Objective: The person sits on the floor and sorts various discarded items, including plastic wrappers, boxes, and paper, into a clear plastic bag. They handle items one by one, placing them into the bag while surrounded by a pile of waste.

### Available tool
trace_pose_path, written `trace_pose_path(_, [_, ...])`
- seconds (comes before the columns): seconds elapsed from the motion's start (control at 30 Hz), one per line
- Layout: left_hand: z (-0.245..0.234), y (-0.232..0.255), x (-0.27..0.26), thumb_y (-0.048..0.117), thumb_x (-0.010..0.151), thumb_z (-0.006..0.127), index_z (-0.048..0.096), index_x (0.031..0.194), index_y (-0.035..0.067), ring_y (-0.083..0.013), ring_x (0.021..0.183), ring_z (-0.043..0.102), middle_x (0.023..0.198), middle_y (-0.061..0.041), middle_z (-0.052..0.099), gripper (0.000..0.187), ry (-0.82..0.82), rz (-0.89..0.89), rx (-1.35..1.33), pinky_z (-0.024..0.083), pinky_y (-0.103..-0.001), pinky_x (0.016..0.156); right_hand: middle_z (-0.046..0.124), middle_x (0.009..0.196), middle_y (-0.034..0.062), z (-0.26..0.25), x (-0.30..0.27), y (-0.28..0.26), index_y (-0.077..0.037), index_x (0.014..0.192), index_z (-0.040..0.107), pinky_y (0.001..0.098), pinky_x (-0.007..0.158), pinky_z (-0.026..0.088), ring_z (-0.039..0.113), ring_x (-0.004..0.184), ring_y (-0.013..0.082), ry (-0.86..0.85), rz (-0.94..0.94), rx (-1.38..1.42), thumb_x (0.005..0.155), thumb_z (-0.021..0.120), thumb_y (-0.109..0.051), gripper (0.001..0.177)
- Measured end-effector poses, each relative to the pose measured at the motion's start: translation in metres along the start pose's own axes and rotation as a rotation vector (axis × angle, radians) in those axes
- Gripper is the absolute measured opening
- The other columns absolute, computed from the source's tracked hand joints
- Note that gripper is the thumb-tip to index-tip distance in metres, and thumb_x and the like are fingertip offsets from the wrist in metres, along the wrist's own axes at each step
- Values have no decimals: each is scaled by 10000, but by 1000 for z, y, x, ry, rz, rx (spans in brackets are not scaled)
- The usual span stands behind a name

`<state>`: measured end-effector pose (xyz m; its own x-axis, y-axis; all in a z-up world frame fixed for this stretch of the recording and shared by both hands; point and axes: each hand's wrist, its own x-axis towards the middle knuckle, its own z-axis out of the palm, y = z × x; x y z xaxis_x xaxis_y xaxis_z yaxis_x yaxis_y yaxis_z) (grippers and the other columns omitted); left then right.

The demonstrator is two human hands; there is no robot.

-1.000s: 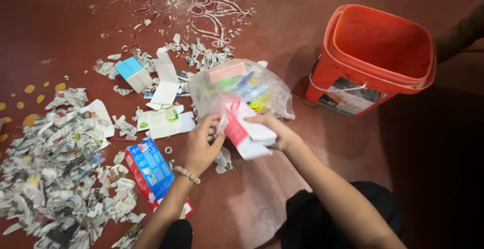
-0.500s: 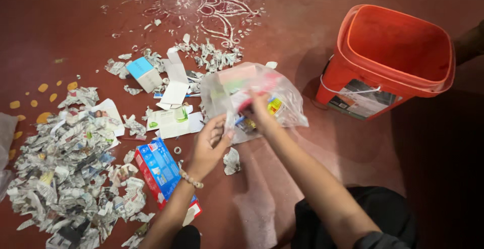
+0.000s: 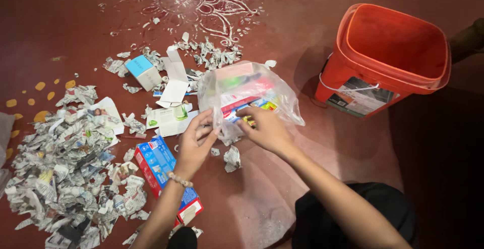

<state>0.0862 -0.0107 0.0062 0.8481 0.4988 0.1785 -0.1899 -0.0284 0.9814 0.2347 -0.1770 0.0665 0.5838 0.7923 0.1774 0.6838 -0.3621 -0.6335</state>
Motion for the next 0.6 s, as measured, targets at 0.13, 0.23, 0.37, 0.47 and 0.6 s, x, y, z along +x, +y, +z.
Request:
trace_pose_path(0.13, [-6, -1, -6, 49, 940, 668, 499, 1456, 39, -170, 1098, 673, 1293, -106, 640, 542, 10, -50, -21, 573, -292, 896, 779, 981, 77, -45, -16, -49, -98, 1098, 737, 337, 756, 604, 792, 828, 211, 39, -51, 202, 923, 644, -259, 256])
trace_pose_path(0.23, [-10, 0, -13, 73, 942, 671, 511, 1435, 51, -166, 1110, 668, 1290, -95, 646, 519, 29, -73, 15, 558, -302, 910, 760, 1007, 104, -49, -11, -66, -65, 1087, 729, 346, 763, 597, 757, 885, 234, 50, -165, 163, 937, 658, -220, 227])
trace_pose_path(0.37, [-29, -2, -26, 120, 926, 690, 528, 1390, 46, -184, 1177, 660, 1304, -102, 657, 497, 96, -1, 78, 547, -332, 972, 752, 1037, 116, -15, -1, -79, -85, 1090, 737, 382, 833, 572, 730, 949, 282, 98, -319, 111, 920, 691, -208, 215])
trace_pose_path(0.47, [-63, -17, -47, 139, 921, 711, 564, 1352, 32, -244, 1208, 639, 1311, -122, 653, 467, 295, 100, 354, 511, -377, 985, 731, 1068, 120, 24, -1, -84, -97, 1114, 712, 449, 930, 536, 697, 1020, 326, 183, -501, 43, 888, 709, -190, 244])
trace_pose_path(0.6, [-117, -54, -90, 171, 863, 759, 596, 1311, 44, -294, 1171, 613, 1224, -152, 638, 493, 556, 129, 727, 486, -421, 1024, 715, 1034, 137, 88, 1, -88, -98, 1131, 679, 495, 946, 518, 681, 1014, 359, 73, -540, -15, 885, 727, -236, 286])
